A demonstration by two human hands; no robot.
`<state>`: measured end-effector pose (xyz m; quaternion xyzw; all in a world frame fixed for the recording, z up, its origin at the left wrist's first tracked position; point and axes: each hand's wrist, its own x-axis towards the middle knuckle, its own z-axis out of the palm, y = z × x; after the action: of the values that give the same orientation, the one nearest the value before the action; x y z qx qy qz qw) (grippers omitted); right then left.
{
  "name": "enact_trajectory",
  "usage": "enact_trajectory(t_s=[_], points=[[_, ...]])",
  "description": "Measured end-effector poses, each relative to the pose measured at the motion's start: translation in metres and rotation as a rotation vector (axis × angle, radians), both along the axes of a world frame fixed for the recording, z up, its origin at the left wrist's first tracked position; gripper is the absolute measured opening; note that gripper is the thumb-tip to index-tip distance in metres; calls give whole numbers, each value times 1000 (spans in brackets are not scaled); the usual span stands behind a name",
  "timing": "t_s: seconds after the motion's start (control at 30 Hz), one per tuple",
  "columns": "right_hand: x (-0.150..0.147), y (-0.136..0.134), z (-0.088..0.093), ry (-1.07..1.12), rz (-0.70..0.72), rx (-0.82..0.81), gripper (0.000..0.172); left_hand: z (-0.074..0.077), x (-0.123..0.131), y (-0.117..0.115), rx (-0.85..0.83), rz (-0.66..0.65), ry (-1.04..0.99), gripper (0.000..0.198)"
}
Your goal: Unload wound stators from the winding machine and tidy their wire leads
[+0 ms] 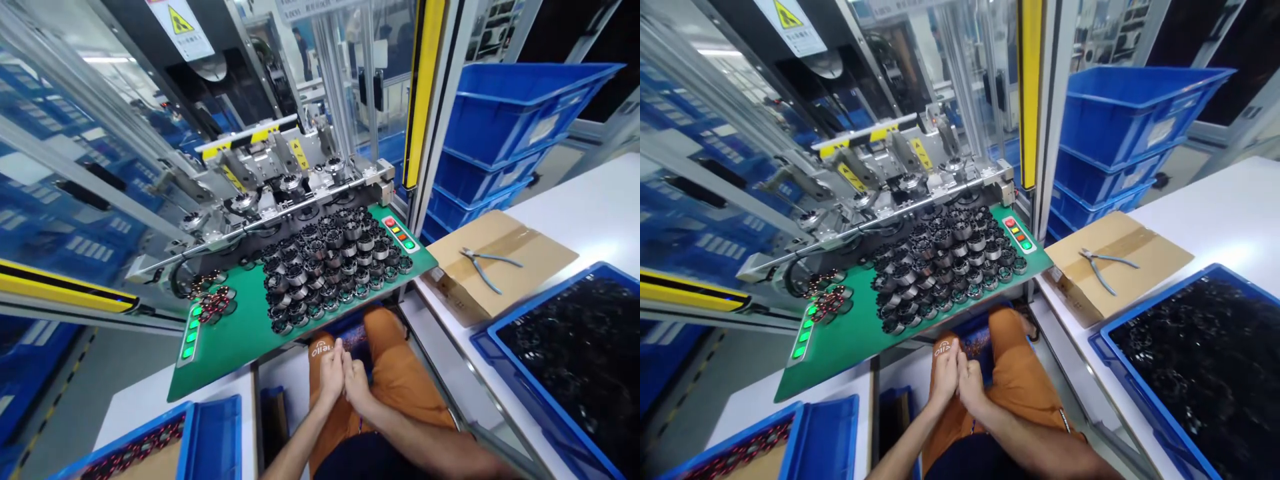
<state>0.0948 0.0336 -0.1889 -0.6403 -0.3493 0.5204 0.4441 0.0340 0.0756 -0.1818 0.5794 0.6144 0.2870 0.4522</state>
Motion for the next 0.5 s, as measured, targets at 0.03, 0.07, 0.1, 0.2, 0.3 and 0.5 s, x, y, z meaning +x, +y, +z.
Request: enact_trajectory(t_s=[0.03, 0.07, 0.1, 0.2, 0.3, 0.5], points=[[7, 5, 1, -29, 25, 11, 95, 0, 3, 6, 18, -52, 28, 86], [15, 11, 1, -64, 59, 27, 94, -1, 5, 12, 37, -116, 56, 85], [26, 16, 0, -104, 107, 44, 94, -2, 6, 18, 55, -185, 84, 83], [67, 28, -12, -243, 326, 78, 91, -13, 8, 28, 89, -418, 198, 71], [103, 30, -31, -396, 563, 33, 68, -33, 5, 26, 79, -641, 364, 48], [97, 24, -52, -698, 844, -61, 36, -62, -2, 14, -64, -911, 691, 39]])
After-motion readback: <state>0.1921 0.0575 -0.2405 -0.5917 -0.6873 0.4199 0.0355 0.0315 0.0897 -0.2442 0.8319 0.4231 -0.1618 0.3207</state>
